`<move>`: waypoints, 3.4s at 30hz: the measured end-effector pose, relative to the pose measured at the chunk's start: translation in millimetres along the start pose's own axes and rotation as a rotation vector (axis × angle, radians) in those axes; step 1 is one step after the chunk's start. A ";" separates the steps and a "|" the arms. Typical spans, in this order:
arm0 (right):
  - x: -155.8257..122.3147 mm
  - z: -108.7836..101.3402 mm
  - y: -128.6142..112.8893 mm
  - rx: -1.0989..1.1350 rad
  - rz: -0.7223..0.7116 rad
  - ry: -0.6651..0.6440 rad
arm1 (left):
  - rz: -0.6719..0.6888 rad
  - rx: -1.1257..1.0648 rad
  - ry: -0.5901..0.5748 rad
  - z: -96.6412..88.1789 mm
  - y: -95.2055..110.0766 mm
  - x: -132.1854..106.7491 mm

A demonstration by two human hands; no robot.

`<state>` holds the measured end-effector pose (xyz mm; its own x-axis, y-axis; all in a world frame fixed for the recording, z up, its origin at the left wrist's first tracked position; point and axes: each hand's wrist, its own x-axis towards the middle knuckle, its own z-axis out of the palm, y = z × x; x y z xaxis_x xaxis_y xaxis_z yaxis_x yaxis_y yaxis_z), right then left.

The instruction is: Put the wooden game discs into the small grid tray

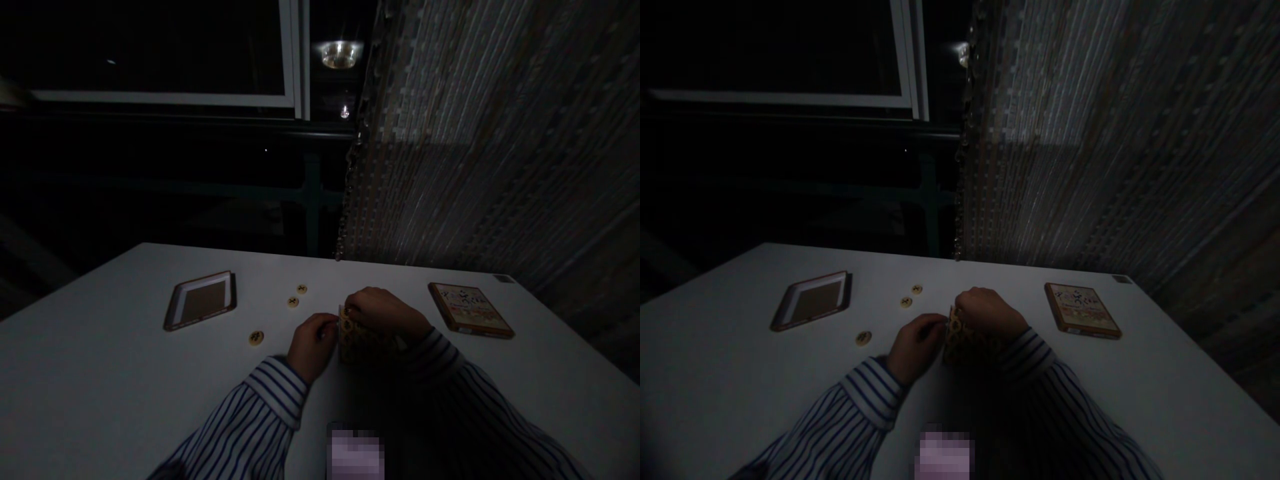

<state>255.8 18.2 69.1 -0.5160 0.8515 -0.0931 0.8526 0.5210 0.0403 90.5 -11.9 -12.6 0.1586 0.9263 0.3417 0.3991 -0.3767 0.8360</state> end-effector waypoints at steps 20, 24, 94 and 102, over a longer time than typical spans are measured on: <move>-0.5 -0.4 -1.0 0.008 -0.014 -0.002 | -0.009 0.022 -0.008 -1.9 5.4 0.6; -0.8 -1.2 -1.4 -0.011 -0.030 0.005 | 0.006 0.022 0.003 -1.5 3.8 0.9; 84.7 -8.1 -64.8 0.012 -0.125 0.023 | -0.138 0.254 0.252 -45.5 -26.2 10.6; 93.4 -0.4 -63.3 -0.018 -0.123 -0.001 | -0.172 0.247 0.247 -43.8 -26.3 10.0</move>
<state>153.6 64.8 58.3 -0.6166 0.7809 -0.0999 0.7811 0.6227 0.0459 42.0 7.1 -12.4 -0.1396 0.9359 0.3233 0.6112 -0.1754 0.7718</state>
